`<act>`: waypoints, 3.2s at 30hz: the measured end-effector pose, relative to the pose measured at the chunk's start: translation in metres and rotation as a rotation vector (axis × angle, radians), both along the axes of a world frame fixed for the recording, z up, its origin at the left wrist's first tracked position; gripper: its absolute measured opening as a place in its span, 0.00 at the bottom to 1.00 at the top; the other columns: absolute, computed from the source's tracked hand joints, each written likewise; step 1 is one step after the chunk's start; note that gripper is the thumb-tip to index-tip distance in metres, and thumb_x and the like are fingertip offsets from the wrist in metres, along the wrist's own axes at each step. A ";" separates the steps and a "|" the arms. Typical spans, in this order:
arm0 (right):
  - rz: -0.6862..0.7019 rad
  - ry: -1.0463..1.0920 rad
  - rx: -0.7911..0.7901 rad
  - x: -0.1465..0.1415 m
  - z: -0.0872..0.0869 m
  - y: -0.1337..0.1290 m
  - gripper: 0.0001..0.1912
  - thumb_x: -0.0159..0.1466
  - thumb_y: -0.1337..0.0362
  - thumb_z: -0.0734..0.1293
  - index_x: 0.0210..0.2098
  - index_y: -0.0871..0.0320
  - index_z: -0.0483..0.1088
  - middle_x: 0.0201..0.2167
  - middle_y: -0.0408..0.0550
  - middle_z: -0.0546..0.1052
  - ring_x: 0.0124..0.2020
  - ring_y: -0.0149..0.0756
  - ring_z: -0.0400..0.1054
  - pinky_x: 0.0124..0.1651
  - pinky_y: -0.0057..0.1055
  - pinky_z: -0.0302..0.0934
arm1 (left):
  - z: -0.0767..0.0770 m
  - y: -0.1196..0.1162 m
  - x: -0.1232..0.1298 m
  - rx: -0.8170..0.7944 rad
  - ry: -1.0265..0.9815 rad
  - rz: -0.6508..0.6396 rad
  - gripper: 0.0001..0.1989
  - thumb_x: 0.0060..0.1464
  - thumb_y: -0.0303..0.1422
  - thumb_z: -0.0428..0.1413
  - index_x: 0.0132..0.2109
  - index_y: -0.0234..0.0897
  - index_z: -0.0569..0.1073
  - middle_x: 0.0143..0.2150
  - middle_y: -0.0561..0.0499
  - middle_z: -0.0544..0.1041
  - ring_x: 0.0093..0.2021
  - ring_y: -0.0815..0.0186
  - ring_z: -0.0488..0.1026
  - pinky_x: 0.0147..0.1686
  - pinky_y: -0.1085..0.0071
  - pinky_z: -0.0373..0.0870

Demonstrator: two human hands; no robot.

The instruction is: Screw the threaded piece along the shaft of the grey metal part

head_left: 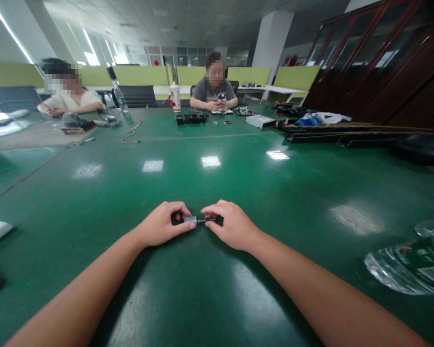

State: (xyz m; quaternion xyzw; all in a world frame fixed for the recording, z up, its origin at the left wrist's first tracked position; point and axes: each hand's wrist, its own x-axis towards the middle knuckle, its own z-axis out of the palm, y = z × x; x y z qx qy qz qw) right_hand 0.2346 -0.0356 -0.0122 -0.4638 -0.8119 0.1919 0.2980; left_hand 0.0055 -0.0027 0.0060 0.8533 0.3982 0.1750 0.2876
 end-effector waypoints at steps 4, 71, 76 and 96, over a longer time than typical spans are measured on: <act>0.024 -0.018 0.012 -0.001 0.000 0.000 0.12 0.60 0.70 0.70 0.44 0.56 0.76 0.39 0.46 0.80 0.42 0.38 0.69 0.47 0.37 0.61 | -0.003 0.001 0.000 0.010 0.017 0.007 0.15 0.55 0.45 0.60 0.39 0.37 0.76 0.32 0.53 0.77 0.32 0.66 0.71 0.33 0.71 0.64; -0.061 -0.103 -0.055 0.017 0.004 0.007 0.04 0.60 0.64 0.72 0.35 0.56 0.77 0.32 0.45 0.75 0.35 0.33 0.68 0.39 0.30 0.60 | 0.001 0.000 0.000 0.003 0.040 0.036 0.16 0.55 0.46 0.59 0.38 0.37 0.75 0.31 0.52 0.76 0.32 0.65 0.71 0.32 0.71 0.64; -0.137 -0.149 -0.092 0.026 0.005 0.010 0.04 0.61 0.66 0.71 0.36 0.56 0.77 0.33 0.45 0.75 0.34 0.33 0.68 0.39 0.31 0.60 | 0.002 0.000 0.001 -0.005 0.041 0.053 0.15 0.55 0.45 0.59 0.38 0.37 0.74 0.32 0.51 0.76 0.32 0.64 0.70 0.32 0.71 0.64; -0.009 0.095 -0.087 -0.004 0.004 -0.001 0.17 0.57 0.75 0.72 0.45 0.57 0.76 0.35 0.46 0.79 0.37 0.34 0.71 0.44 0.32 0.64 | -0.003 -0.001 -0.002 0.061 0.046 0.006 0.14 0.52 0.42 0.63 0.40 0.37 0.75 0.32 0.53 0.76 0.33 0.65 0.71 0.34 0.71 0.63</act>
